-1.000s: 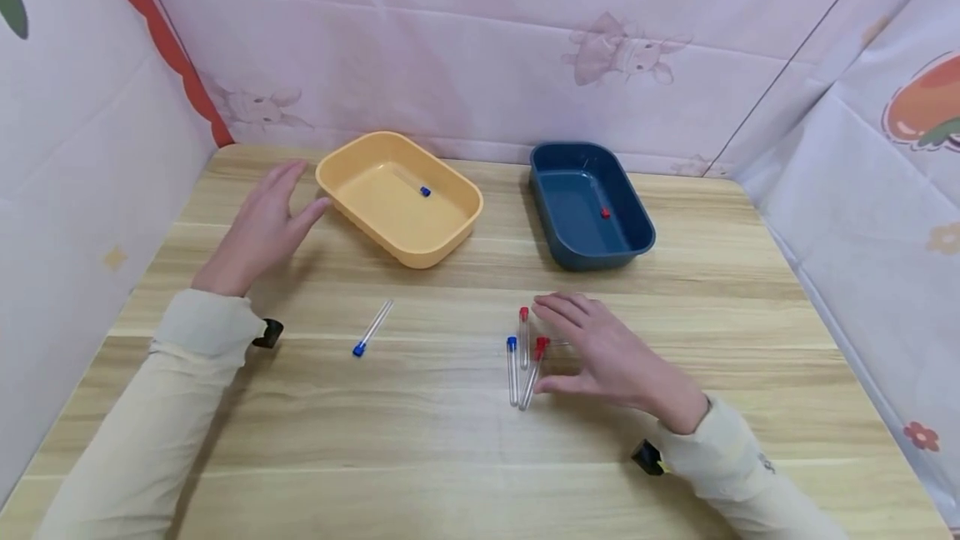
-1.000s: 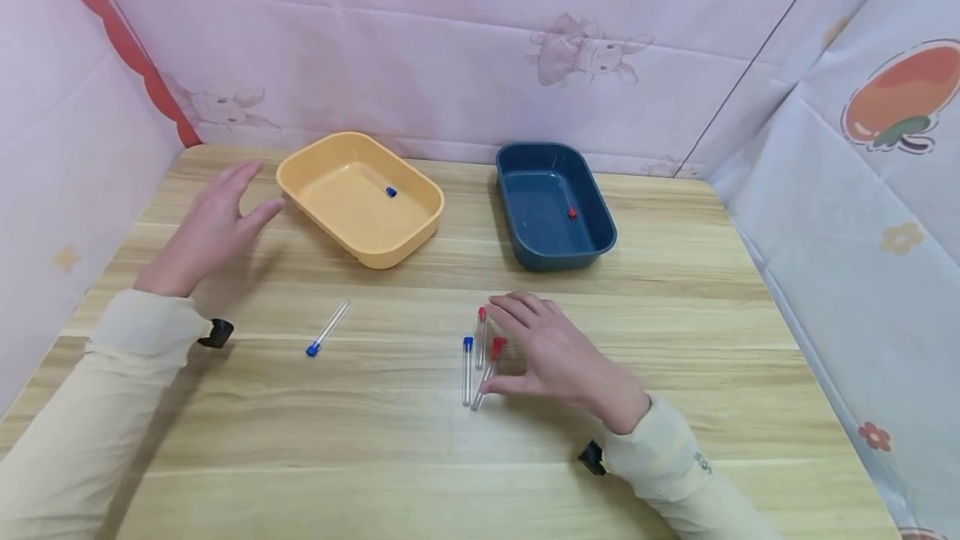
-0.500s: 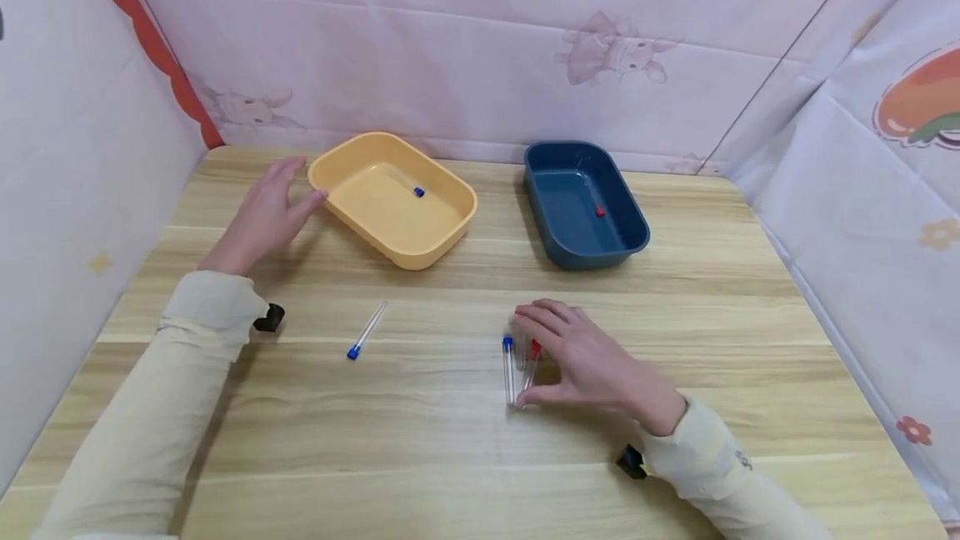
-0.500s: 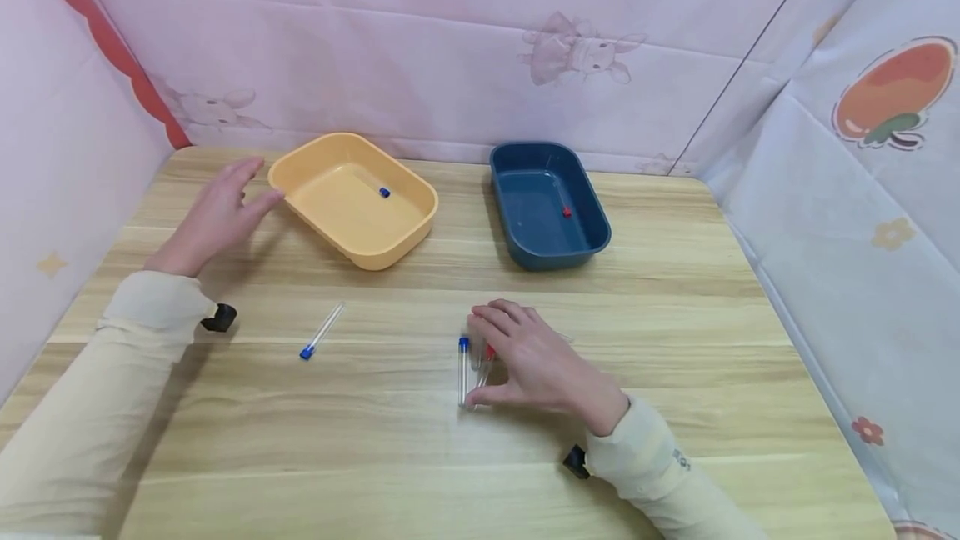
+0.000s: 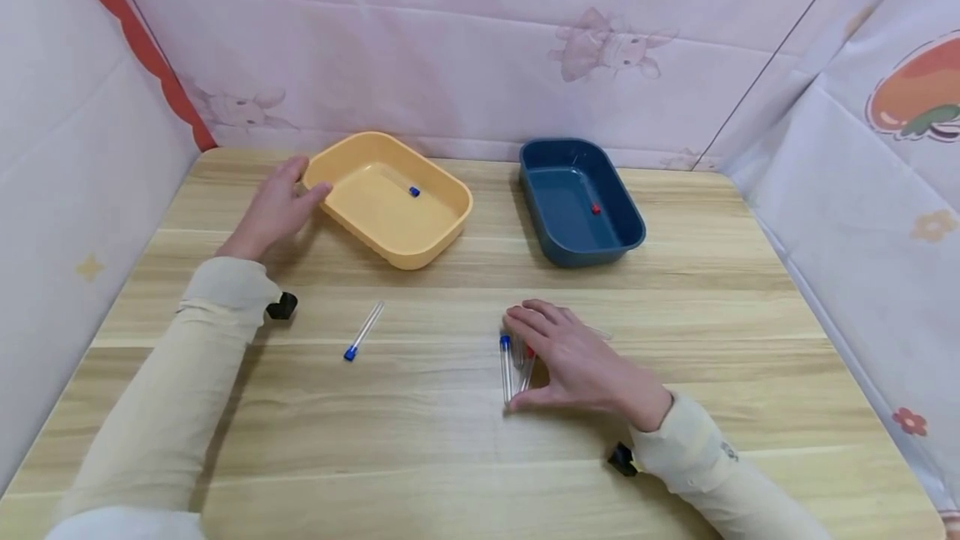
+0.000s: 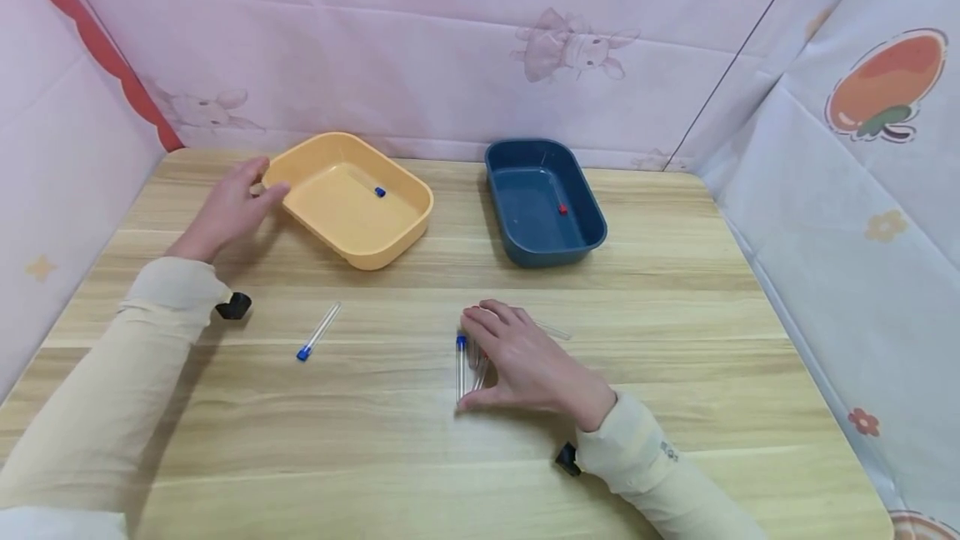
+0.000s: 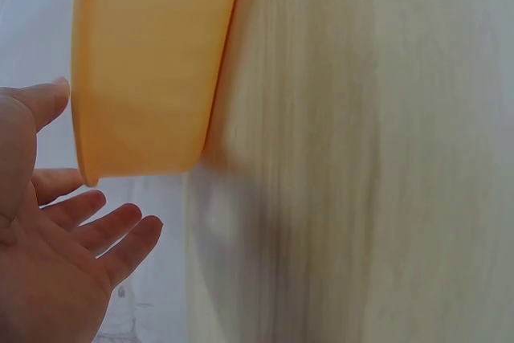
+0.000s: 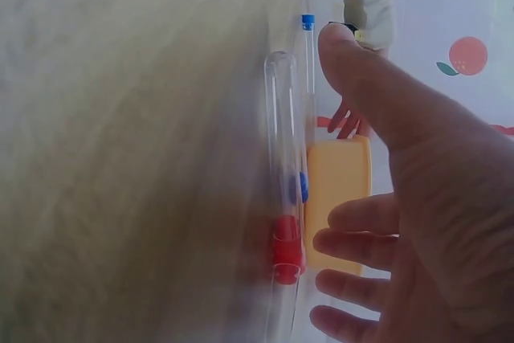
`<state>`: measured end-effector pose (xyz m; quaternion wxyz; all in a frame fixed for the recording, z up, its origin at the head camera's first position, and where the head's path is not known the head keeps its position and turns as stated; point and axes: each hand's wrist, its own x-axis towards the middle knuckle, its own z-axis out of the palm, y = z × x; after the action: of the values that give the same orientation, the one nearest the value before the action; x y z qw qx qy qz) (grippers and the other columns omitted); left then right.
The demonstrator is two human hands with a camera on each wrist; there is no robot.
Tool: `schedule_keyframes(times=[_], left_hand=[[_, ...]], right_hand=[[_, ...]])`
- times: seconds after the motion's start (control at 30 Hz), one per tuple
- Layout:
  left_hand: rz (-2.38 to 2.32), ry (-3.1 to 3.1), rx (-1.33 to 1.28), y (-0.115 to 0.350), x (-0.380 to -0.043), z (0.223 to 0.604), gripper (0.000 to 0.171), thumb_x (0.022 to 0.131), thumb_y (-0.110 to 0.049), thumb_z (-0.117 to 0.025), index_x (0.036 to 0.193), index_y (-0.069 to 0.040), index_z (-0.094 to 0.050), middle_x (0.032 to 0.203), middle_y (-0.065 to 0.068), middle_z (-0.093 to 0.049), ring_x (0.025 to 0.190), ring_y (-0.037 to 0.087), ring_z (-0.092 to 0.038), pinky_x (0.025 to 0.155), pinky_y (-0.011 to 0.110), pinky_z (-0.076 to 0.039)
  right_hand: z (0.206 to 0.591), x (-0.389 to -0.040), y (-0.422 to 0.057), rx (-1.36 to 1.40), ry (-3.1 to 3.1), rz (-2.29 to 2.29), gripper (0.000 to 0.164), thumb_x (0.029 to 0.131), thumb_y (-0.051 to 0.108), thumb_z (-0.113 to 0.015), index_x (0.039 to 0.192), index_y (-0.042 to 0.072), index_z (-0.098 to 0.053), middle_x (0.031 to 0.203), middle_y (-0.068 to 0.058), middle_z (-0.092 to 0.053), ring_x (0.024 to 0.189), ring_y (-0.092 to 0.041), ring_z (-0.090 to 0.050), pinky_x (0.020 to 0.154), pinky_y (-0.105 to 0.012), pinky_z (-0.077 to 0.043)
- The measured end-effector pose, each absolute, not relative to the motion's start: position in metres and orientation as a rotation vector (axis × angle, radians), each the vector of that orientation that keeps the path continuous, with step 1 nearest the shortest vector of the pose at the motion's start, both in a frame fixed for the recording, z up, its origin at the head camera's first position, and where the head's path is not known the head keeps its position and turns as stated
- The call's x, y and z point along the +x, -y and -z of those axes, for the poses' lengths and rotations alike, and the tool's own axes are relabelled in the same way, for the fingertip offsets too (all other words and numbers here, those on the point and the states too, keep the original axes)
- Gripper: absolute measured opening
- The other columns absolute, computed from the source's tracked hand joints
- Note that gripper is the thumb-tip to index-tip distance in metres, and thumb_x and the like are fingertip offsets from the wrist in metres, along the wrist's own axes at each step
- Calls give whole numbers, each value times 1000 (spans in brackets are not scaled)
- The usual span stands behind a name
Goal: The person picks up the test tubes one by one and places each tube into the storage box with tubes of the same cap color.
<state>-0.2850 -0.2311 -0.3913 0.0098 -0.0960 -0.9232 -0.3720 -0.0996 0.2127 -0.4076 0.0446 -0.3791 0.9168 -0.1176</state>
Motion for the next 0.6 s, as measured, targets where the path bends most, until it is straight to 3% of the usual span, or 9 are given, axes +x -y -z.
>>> schedule_keyframes(times=[0.13, 0.37, 0.6], left_hand=[[1198, 2858, -289, 228, -287, 395, 69, 107, -36, -54, 157, 7, -32, 154, 33, -36, 141, 50, -34, 117, 65, -25], [1198, 2885, -251, 227, -289, 398, 80, 108, -42, -50, 160, 9, -16, 163, 34, -22, 149, 49, -23, 122, 59, -18], [1205, 2894, -201, 226, -283, 397, 82, 108, -45, -48, 162, 7, -15, 163, 33, -22, 146, 48, -28, 121, 60, -22]], right_hand=[[410, -99, -210, -1211, -2821, 360, 108, 77, 77, -73, 153, 5, -48, 156, -12, -47, 146, -32, -36, 117, -52, -33], [412, -98, -207, -1234, -2813, 338, 106, 77, 79, -72, 151, 5, -51, 155, -13, -47, 146, -34, -36, 117, -54, -32], [411, -97, -204, -1198, -2779, 277, 105, 80, 78, -70, 151, 4, -51, 157, -12, -45, 148, -34, -33, 119, -54, -31]])
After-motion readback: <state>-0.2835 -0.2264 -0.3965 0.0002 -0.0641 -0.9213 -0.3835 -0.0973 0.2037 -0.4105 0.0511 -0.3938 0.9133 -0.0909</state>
